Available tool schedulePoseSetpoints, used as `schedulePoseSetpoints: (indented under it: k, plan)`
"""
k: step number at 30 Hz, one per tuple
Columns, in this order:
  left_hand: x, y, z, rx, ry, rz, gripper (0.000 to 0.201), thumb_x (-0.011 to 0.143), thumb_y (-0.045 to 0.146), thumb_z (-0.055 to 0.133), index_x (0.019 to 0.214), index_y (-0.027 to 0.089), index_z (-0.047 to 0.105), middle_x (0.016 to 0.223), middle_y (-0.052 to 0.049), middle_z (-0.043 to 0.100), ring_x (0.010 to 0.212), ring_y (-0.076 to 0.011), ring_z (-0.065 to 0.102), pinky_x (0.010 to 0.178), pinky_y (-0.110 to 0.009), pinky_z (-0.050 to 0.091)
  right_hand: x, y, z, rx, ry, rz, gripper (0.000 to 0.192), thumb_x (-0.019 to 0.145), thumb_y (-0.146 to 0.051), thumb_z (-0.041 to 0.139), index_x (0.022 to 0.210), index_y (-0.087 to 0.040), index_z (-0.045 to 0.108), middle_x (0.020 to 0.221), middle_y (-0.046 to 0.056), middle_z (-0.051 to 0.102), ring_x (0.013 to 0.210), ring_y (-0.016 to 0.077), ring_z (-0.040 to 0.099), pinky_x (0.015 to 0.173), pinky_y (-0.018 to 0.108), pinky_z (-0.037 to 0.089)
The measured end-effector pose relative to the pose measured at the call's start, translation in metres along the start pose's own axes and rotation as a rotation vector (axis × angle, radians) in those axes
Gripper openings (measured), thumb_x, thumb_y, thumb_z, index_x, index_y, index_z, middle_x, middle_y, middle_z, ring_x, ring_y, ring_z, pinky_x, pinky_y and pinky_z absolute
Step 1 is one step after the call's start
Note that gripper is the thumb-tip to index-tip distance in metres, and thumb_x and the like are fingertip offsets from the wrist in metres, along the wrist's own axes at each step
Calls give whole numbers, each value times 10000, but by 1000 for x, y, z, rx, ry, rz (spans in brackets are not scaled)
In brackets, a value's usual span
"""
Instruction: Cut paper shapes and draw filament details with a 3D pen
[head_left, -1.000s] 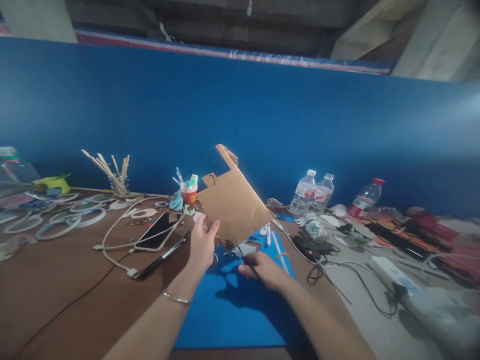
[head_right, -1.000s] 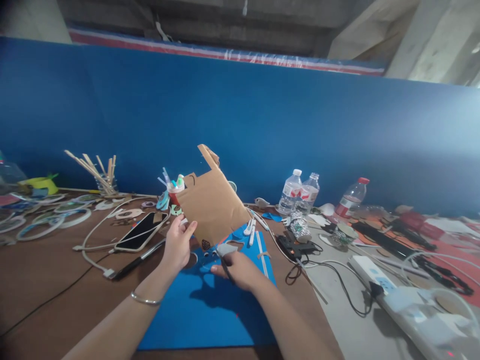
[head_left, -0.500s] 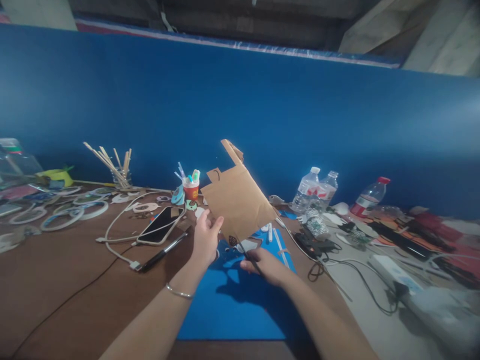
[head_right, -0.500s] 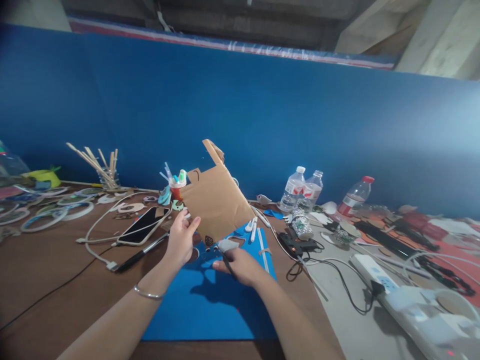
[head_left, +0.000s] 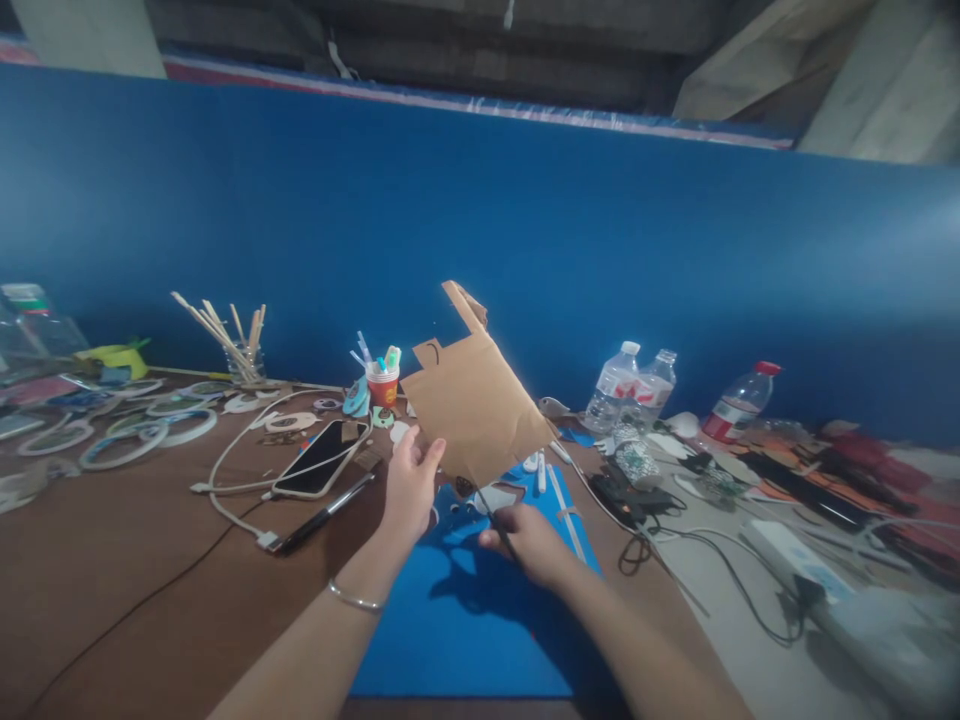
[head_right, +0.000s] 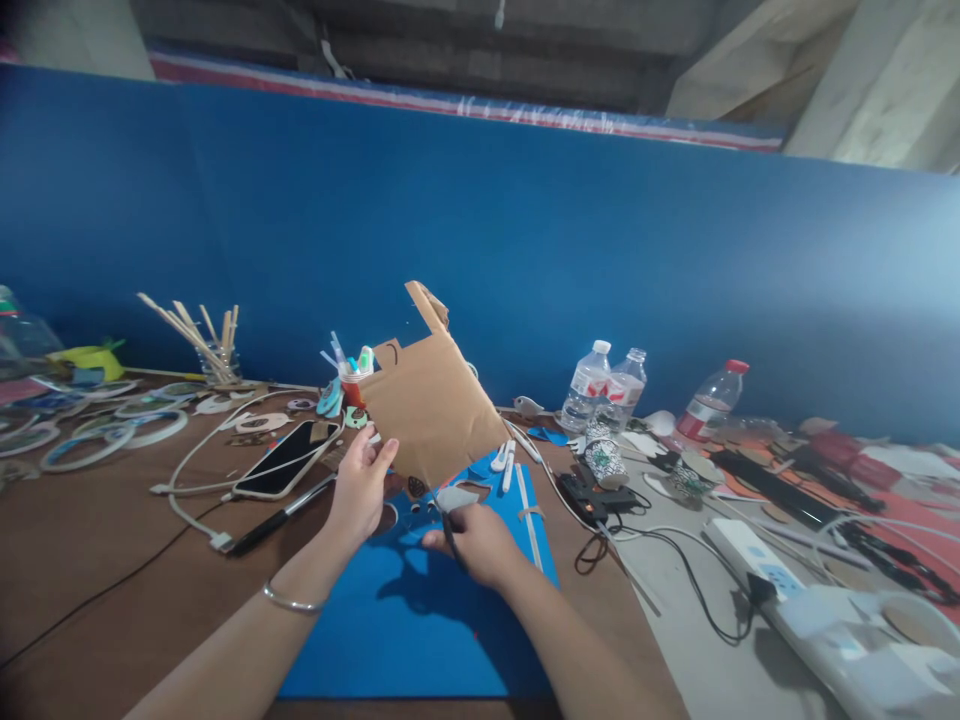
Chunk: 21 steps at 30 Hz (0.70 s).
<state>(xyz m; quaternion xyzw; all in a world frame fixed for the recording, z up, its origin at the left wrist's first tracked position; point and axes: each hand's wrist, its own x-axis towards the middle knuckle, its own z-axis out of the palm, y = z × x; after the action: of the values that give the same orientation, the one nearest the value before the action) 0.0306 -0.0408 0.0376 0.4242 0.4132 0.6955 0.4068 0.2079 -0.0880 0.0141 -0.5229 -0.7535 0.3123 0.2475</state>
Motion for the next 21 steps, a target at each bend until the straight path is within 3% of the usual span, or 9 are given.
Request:
schedulePoseSetpoints:
  k: [4,7,10,16,21]
  plan:
    - [-7,4,1,122,-114,-21,317,722,339,636,991,178,587,956,-76,637,937,-239,589,793,-312,465,1,0,0,62,11,0,472,724,-549,552,508,-176,363,471,-43,324,494,97,333,443,217,179]
    - [-13,4,3,200,-263,-54,223,730,392,607,791,178,591,709,-30,631,665,-203,608,546,-268,482,1,3,0,117,18,18,473,734,-577,516,518,-173,399,475,-29,373,502,110,370,452,214,214]
    - [-14,1,5,263,-364,-73,257,751,435,559,686,189,528,539,17,565,478,-168,555,389,-234,416,0,5,-1,143,14,25,475,734,-586,513,526,-163,459,485,-13,428,501,121,395,464,220,256]
    - [-10,1,3,348,-455,-44,252,780,418,515,665,194,500,481,30,549,426,-154,543,401,-238,403,-5,3,-3,189,-23,11,452,750,-582,510,598,-159,555,502,5,489,506,136,436,476,222,298]
    - [-11,2,1,372,-444,-13,264,785,411,505,632,201,457,464,39,537,398,-140,524,398,-229,376,-4,4,0,179,-23,-11,452,740,-586,524,596,-158,555,500,-5,458,510,127,405,476,220,286]
